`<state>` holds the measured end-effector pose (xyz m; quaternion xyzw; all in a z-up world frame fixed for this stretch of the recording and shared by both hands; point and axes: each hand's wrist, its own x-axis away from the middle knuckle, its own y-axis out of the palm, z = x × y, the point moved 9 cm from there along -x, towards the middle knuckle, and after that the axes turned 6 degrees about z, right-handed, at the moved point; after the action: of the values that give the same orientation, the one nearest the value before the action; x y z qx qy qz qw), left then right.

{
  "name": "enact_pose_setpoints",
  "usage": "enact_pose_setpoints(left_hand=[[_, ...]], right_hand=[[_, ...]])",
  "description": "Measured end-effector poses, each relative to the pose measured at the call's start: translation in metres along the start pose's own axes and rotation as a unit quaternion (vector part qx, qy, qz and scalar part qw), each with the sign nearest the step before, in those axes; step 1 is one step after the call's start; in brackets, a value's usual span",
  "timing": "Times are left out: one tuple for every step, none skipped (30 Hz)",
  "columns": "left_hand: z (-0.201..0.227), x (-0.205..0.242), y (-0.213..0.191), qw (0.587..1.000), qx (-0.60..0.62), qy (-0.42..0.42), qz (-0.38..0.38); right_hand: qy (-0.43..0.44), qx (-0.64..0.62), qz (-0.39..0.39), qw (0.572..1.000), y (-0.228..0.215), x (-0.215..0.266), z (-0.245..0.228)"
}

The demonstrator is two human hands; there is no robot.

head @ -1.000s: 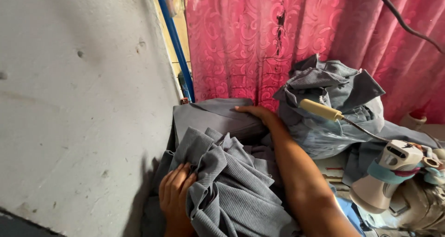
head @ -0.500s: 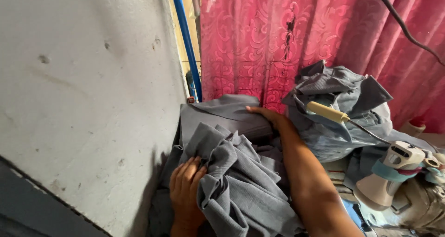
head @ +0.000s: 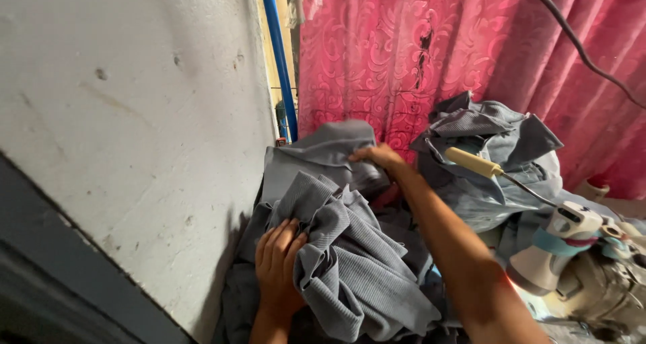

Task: Sorting and stacking fabric pieces on a workbench

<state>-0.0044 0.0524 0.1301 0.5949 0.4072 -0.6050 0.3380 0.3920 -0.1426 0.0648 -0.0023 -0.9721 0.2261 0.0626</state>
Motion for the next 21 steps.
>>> enact_pose_setpoints(left_hand=[[0.001,0.0,-0.001,1.0,0.002,0.002,0.001],[0.002,-0.001,-0.003,1.0,-0.002,0.003,0.005],[0.003,-0.002,-0.004,1.0,-0.005,0.005,0.011],[0.003,0.0,-0.004,1.0,-0.003,0.008,0.014],[0.002,0.002,-0.004,1.0,0.008,0.007,0.012],[-0.001,0.004,-0.003,1.0,0.019,0.006,0.01],[-0.001,0.006,-0.002,1.0,0.018,0.007,0.011],[-0.003,0.009,-0.001,1.0,0.021,0.003,0.005],[-0.004,0.013,0.001,1.0,0.023,-0.004,0.0],[-0.007,0.014,0.002,1.0,0.02,-0.006,0.003],[-0.01,0.018,0.003,0.999,0.033,-0.018,-0.006],[-0.012,0.022,0.004,0.998,0.045,-0.029,-0.015],[-0.014,0.023,0.005,0.998,0.046,-0.032,-0.018],[-0.013,0.024,0.006,0.998,0.047,-0.025,-0.014],[-0.013,0.024,0.007,0.999,0.05,-0.016,-0.011],[-0.014,0.024,0.006,0.998,0.053,-0.016,-0.014],[-0.014,0.023,0.006,0.999,0.049,-0.008,-0.018],[-0.014,0.022,0.007,0.999,0.046,0.001,-0.022],[-0.011,0.019,0.006,0.998,0.049,0.001,-0.027],[-0.008,0.015,0.002,0.999,0.041,-0.001,-0.015],[-0.007,0.01,0.0,1.0,0.031,-0.001,0.001]], right_hand=[[-0.001,-0.002,0.002,1.0,-0.002,0.023,-0.018],[-0.035,-0.065,0.011,0.997,-0.006,0.045,-0.044],[-0.071,-0.127,0.022,0.989,-0.013,0.068,-0.071],[-0.074,-0.129,0.026,0.989,-0.015,0.08,-0.086],[-0.106,-0.048,0.057,0.992,-0.022,0.092,-0.105],[-0.136,0.033,0.088,0.986,-0.027,0.105,-0.125],[-0.138,0.032,0.088,0.986,-0.029,0.112,-0.139],[-0.142,0.109,0.112,0.977,-0.032,0.12,-0.154],[-0.145,0.189,0.134,0.962,-0.033,0.128,-0.17],[-0.149,0.192,0.133,0.961,-0.039,0.131,-0.186],[-0.163,0.215,0.137,0.953,-0.043,0.136,-0.199],[-0.177,0.239,0.141,0.944,-0.047,0.14,-0.212],[-0.174,0.241,0.139,0.945,-0.055,0.147,-0.221],[-0.213,0.256,0.157,0.93,-0.065,0.157,-0.237],[-0.249,0.269,0.177,0.913,-0.077,0.167,-0.253],[-0.245,0.27,0.178,0.914,-0.092,0.181,-0.26],[-0.279,0.26,0.191,0.904,-0.107,0.2,-0.275],[-0.313,0.25,0.204,0.893,-0.123,0.219,-0.288],[-0.307,0.249,0.204,0.896,-0.14,0.224,-0.294],[-0.302,0.295,0.238,0.875,-0.16,0.231,-0.302],[-0.3,0.341,0.271,0.849,-0.18,0.24,-0.314]])
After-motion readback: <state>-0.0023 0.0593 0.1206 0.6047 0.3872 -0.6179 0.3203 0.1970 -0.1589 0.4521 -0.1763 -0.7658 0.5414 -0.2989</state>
